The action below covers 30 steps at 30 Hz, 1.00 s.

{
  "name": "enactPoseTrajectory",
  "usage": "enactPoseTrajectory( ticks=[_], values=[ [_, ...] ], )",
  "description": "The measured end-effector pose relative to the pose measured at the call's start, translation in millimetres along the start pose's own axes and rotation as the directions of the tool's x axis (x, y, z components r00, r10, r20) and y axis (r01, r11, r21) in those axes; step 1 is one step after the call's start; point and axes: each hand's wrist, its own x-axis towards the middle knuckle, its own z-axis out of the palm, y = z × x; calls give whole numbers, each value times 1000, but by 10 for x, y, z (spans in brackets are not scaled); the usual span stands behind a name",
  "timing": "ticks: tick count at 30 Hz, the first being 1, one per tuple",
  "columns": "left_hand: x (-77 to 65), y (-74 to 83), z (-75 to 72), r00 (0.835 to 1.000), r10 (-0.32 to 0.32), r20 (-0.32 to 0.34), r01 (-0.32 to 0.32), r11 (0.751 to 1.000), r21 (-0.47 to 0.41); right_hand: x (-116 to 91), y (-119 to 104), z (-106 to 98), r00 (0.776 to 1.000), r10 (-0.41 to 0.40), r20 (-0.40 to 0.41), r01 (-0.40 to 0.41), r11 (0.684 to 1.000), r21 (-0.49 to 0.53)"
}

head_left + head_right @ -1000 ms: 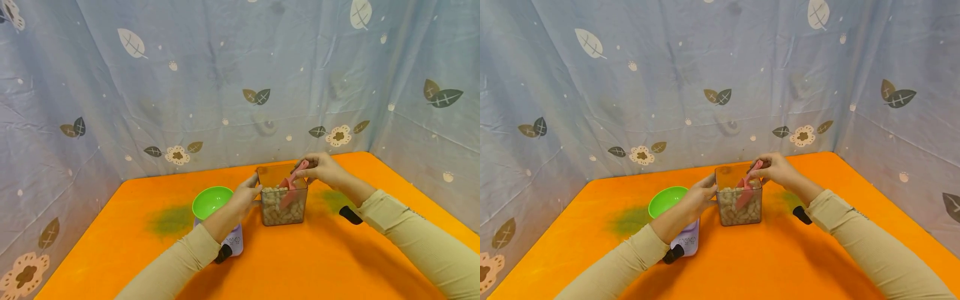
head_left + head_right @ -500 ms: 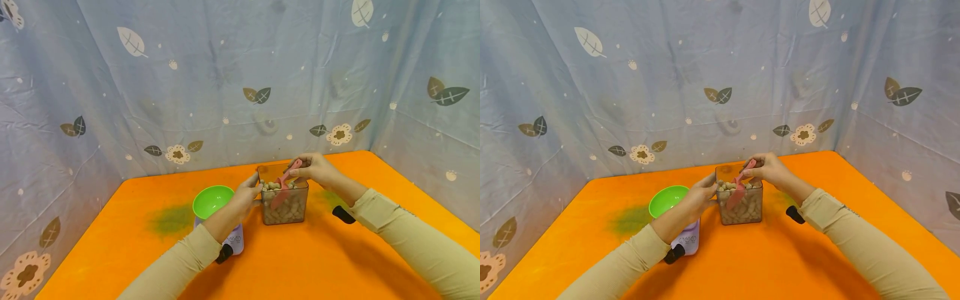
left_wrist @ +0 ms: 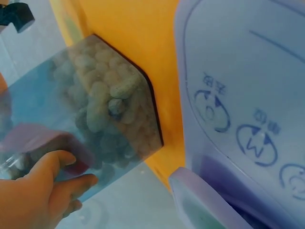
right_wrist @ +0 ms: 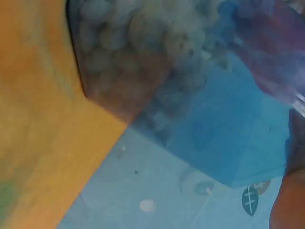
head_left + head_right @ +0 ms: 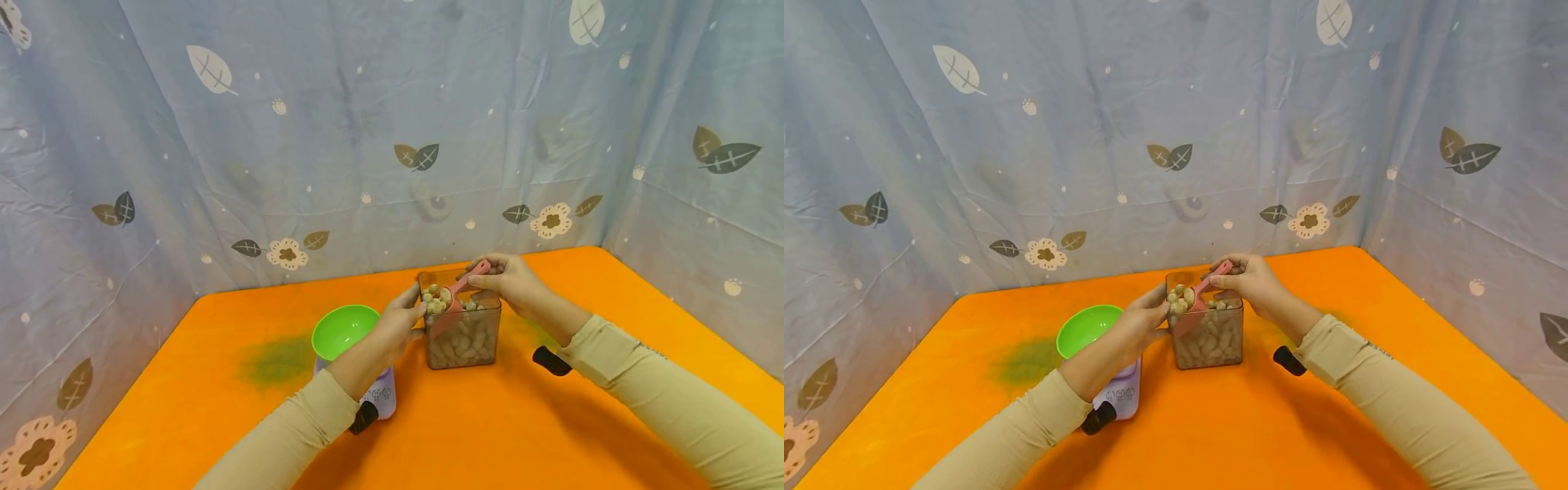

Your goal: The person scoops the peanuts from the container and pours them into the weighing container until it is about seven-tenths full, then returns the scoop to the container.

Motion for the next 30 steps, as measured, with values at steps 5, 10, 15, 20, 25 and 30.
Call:
enactPoseTrajectory(
  ticks=[5,10,15,20,25,30],
  values=[
    [-16,-3,-4,1000,14,0,-14,1000,-2,4,-51,1,999,54,-7,-54,997,56],
    [-22,-8,3,1000,16,-7,-16,1000,-12,-16,-47,-47,992,121,-33,-109,964,242],
    [-17,-12,4,1000,13,-8,-13,1000,-19,-43,-30,-103,982,182,-57,-144,903,406],
    [-22,-24,-9,1000,7,-14,-8,1000,-16,-45,-3,-135,980,189,-62,-143,888,437],
    [-28,-27,-14,1000,4,-4,-4,1000,-7,-86,30,-199,983,178,-50,-126,841,526],
    [-22,-23,-20,1000,14,7,-14,1000,2,-116,70,-270,987,157,-39,-100,785,612]
  ],
)
